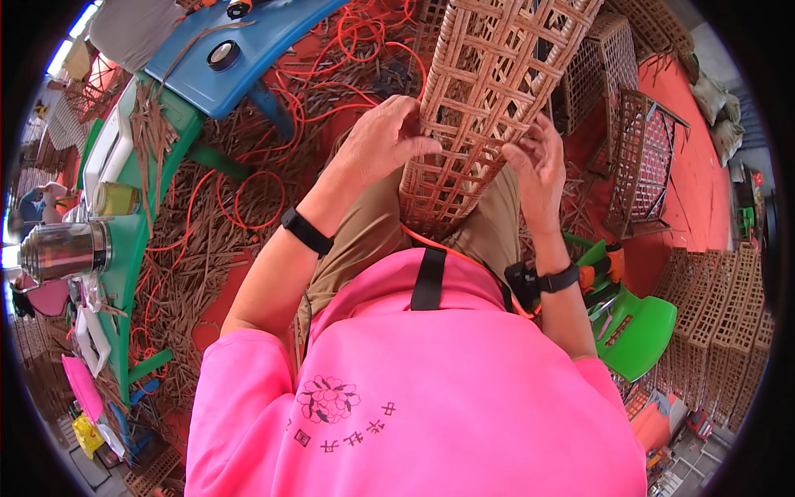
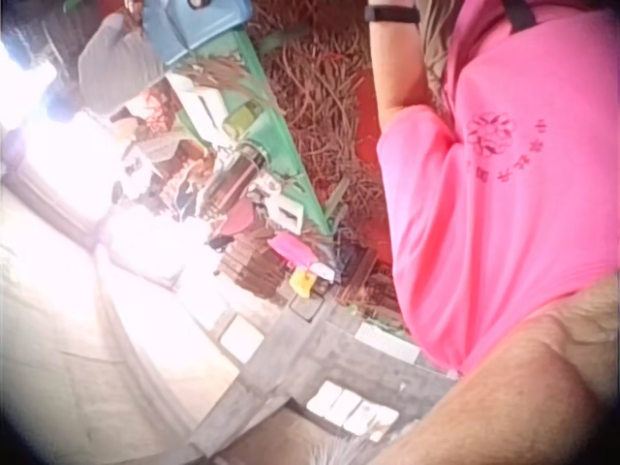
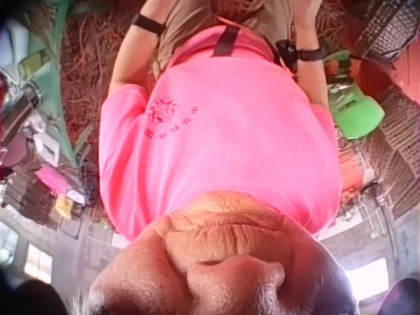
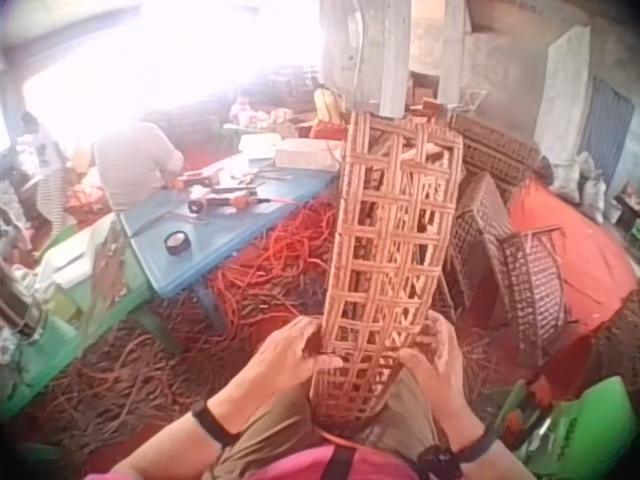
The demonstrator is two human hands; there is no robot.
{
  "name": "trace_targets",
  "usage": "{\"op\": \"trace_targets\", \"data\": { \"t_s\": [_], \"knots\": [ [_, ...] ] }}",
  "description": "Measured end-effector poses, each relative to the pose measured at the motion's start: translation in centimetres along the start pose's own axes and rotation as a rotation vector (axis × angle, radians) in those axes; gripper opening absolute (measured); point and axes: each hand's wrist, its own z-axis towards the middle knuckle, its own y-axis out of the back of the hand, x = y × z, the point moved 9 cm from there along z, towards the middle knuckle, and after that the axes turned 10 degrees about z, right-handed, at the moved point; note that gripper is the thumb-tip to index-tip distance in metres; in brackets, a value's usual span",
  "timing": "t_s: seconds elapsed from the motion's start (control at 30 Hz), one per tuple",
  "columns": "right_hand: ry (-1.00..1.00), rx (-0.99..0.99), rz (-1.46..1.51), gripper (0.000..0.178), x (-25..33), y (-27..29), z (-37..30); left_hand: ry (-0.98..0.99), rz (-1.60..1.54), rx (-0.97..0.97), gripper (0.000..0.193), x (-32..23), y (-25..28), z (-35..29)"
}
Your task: Manufacturing woven furniture using pliers and a pneumatic nail gun to secure components.
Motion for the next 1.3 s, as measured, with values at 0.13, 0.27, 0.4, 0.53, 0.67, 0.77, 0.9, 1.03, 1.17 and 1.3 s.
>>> {"op": "trace_targets", "data": {
  "t_s": [0.13,0.27,0.4,0.53,0.67,0.77,0.9,1.03,1.17,1.3],
  "knots": [
    [-0.035,0.142,-0.216,0.059,-3.7,-0.1,-3.2,0.088,0.305,0.061,0.05,1.3,-1.9,-1.9],
    [-0.244,0.342,-0.407,0.059,-5.7,-1.7,-4.4,0.13,0.289,0.109,0.042,2.0,-3.5,-2.0],
    [-0.06,0.353,-0.495,0.058,-5.5,-2.4,-4.0,0.125,0.262,-0.001,0.035,2.7,-3.6,-2.6],
    [-0.078,0.353,-0.529,0.05,-5.1,-2.1,-4.2,0.143,0.226,-0.01,0.033,1.1,-2.6,-3.2],
    [-0.102,0.351,-0.64,0.045,-2.7,-2.8,-2.8,0.171,0.214,-0.026,0.032,-0.1,-0.9,-2.4],
    [-0.091,0.352,-0.635,0.043,-1.0,-3.2,-2.2,0.083,0.155,-0.054,0.033,-1.6,0.8,-2.1],
    [-0.093,0.404,-0.709,0.045,0.9,-3.8,-3.4,0.089,0.139,-0.033,0.034,-1.7,1.8,-3.8],
    [-0.064,0.411,-0.64,0.045,1.7,-3.5,-4.6,0.163,0.177,0.051,0.034,-1.2,1.0,-5.2],
    [-0.043,0.421,-0.609,0.038,3.2,-4.1,-4.1,0.191,0.156,0.034,0.032,-1.9,2.0,-5.2],
    [0.038,0.424,-0.641,0.035,3.6,-5.3,-3.2,0.223,0.108,-0.002,0.032,-0.5,2.4,-5.0]
  ]
}}
